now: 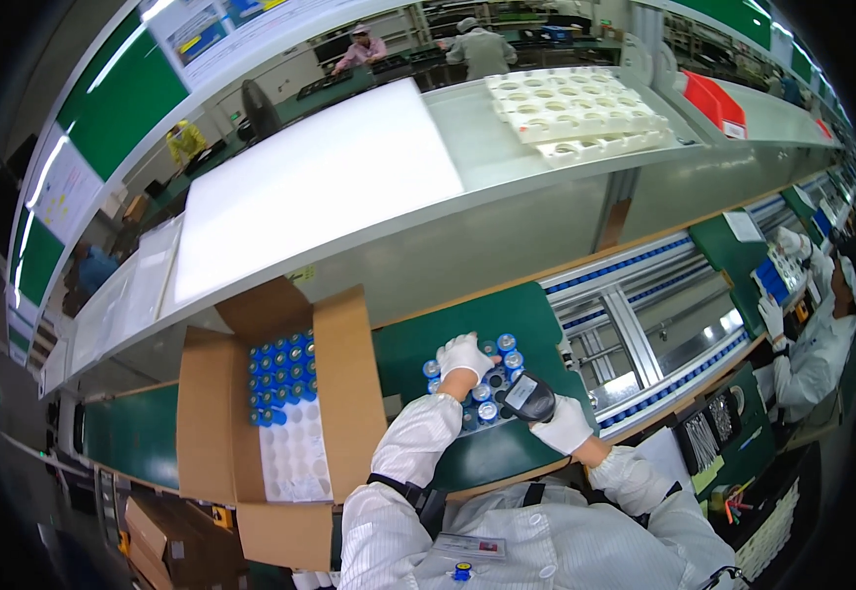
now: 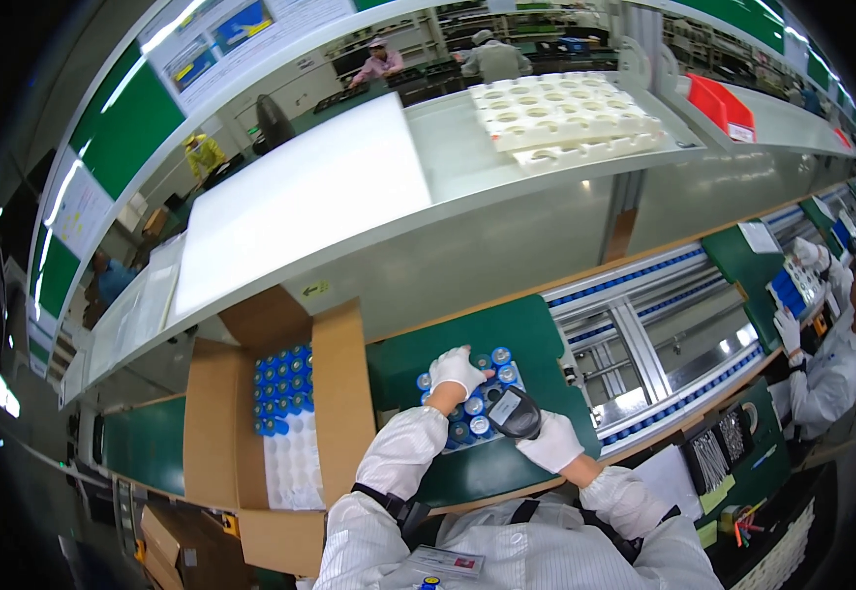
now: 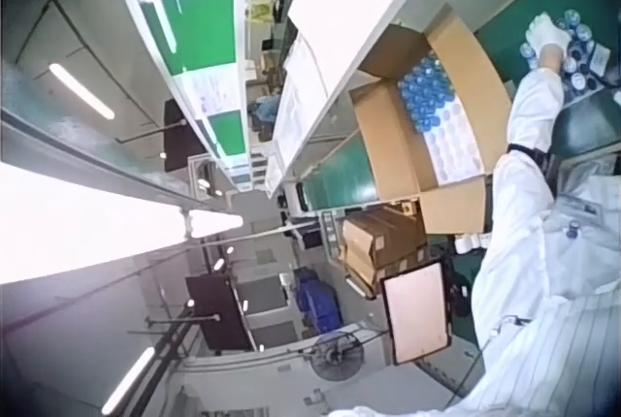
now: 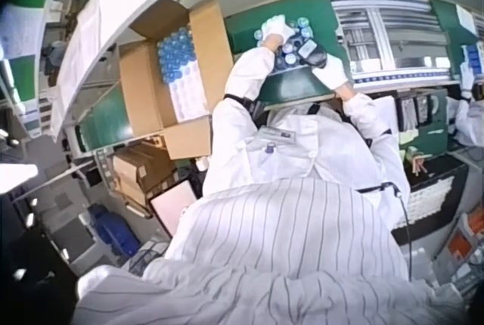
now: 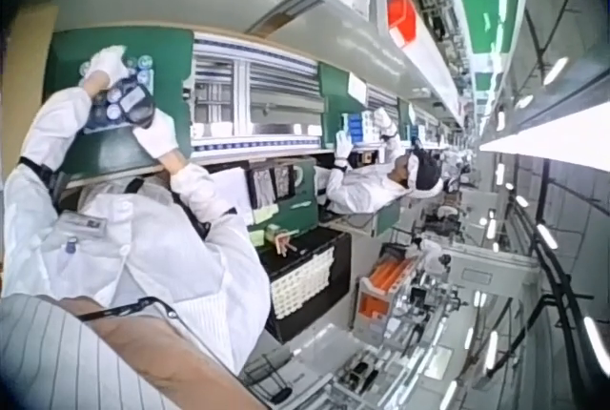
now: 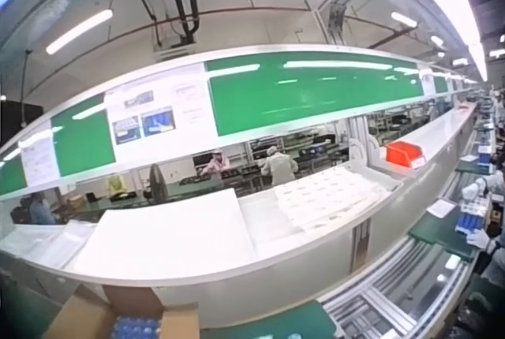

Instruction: The person removes batteries from a box, places them into a tray, and scans them with a handheld scanner. They then print and apply labels to the batteries before moving the tray aside and starting the process again with a new tray.

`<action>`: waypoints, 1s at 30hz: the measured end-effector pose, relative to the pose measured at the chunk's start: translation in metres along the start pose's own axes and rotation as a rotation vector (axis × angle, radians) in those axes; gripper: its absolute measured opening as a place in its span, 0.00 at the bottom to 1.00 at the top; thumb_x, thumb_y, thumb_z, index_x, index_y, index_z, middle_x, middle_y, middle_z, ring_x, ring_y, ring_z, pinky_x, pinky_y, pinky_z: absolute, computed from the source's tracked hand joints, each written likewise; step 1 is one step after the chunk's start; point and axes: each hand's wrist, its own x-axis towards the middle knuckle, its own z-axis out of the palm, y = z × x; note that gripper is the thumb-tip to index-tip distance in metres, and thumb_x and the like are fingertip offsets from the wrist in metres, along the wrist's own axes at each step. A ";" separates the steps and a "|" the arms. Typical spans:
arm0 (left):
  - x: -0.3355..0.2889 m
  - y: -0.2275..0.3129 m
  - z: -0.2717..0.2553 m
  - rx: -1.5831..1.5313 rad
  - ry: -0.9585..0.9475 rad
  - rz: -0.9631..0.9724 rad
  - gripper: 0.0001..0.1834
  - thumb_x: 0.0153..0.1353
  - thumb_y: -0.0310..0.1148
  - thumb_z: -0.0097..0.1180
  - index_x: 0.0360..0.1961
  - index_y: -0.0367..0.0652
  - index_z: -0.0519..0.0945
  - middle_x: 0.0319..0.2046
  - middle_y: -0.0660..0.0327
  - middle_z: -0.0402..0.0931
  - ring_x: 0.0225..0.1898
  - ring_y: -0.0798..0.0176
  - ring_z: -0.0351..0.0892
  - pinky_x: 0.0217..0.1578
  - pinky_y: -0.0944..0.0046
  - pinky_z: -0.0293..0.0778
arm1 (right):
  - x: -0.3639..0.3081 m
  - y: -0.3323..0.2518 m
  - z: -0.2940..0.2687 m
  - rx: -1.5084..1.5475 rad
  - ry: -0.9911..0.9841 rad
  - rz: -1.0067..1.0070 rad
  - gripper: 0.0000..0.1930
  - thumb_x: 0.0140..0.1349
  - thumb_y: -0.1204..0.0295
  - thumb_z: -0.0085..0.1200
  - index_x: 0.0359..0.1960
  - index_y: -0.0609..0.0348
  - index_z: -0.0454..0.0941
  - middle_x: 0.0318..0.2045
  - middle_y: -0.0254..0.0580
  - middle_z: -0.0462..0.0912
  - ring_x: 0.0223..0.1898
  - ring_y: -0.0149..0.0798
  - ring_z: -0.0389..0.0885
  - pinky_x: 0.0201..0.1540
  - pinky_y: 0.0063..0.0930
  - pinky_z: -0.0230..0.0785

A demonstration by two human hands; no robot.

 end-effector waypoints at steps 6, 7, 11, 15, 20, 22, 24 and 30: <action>-0.035 -0.077 -0.137 -0.413 0.449 -0.088 0.25 0.55 0.49 0.62 0.47 0.42 0.82 0.49 0.49 0.80 0.53 0.46 0.77 0.55 0.55 0.72 | 0.006 0.012 0.026 -0.033 0.030 -0.067 0.12 0.45 0.68 0.64 0.30 0.59 0.81 0.26 0.53 0.83 0.32 0.54 0.85 0.34 0.39 0.76; -0.042 -0.107 -0.158 -0.406 0.531 -0.214 0.22 0.56 0.47 0.62 0.46 0.43 0.82 0.48 0.49 0.81 0.52 0.45 0.78 0.53 0.54 0.73 | 0.007 0.013 0.032 -0.006 0.034 -0.073 0.11 0.45 0.68 0.64 0.30 0.59 0.81 0.26 0.52 0.84 0.32 0.52 0.85 0.34 0.38 0.76; -0.072 -0.288 -0.173 -0.183 0.790 -0.633 0.19 0.56 0.43 0.59 0.45 0.43 0.82 0.46 0.48 0.81 0.50 0.43 0.79 0.52 0.51 0.74 | 0.012 -0.020 0.051 0.046 0.073 -0.104 0.12 0.45 0.73 0.63 0.34 0.61 0.82 0.26 0.48 0.86 0.32 0.45 0.87 0.36 0.34 0.77; -0.122 -0.388 -0.127 -0.106 0.477 -0.972 0.27 0.53 0.46 0.62 0.50 0.39 0.79 0.53 0.46 0.76 0.54 0.44 0.77 0.54 0.51 0.75 | 0.011 -0.033 0.060 0.035 -0.043 -0.096 0.13 0.46 0.74 0.63 0.36 0.60 0.83 0.28 0.48 0.86 0.34 0.42 0.88 0.37 0.32 0.77; -0.133 -0.404 -0.065 -0.006 0.591 -0.892 0.32 0.40 0.50 0.75 0.49 0.56 0.83 0.70 0.57 0.55 0.68 0.45 0.55 0.62 0.49 0.64 | 0.009 -0.035 0.070 0.089 -0.037 -0.116 0.12 0.46 0.75 0.62 0.35 0.60 0.83 0.29 0.46 0.86 0.33 0.40 0.86 0.38 0.31 0.76; -0.128 -0.404 -0.061 -0.085 0.627 -0.892 0.31 0.40 0.49 0.75 0.48 0.55 0.84 0.70 0.57 0.55 0.68 0.45 0.55 0.63 0.49 0.64 | 0.007 -0.040 0.071 0.100 -0.033 -0.120 0.12 0.46 0.76 0.61 0.35 0.60 0.83 0.29 0.46 0.86 0.33 0.40 0.86 0.38 0.31 0.76; -0.120 -0.406 -0.058 -0.156 0.660 -0.843 0.29 0.41 0.47 0.76 0.46 0.50 0.84 0.70 0.57 0.55 0.68 0.44 0.52 0.63 0.48 0.63 | 0.004 -0.041 0.070 0.091 -0.036 -0.140 0.12 0.45 0.75 0.62 0.35 0.59 0.83 0.29 0.47 0.86 0.33 0.43 0.87 0.38 0.32 0.76; -0.132 -0.459 -0.064 -0.845 1.109 -0.545 0.27 0.52 0.38 0.71 0.49 0.35 0.77 0.52 0.52 0.75 0.51 0.54 0.75 0.50 0.57 0.74 | 0.010 -0.056 0.068 0.038 -0.030 -0.174 0.14 0.44 0.70 0.63 0.34 0.59 0.82 0.28 0.53 0.84 0.35 0.55 0.84 0.36 0.41 0.77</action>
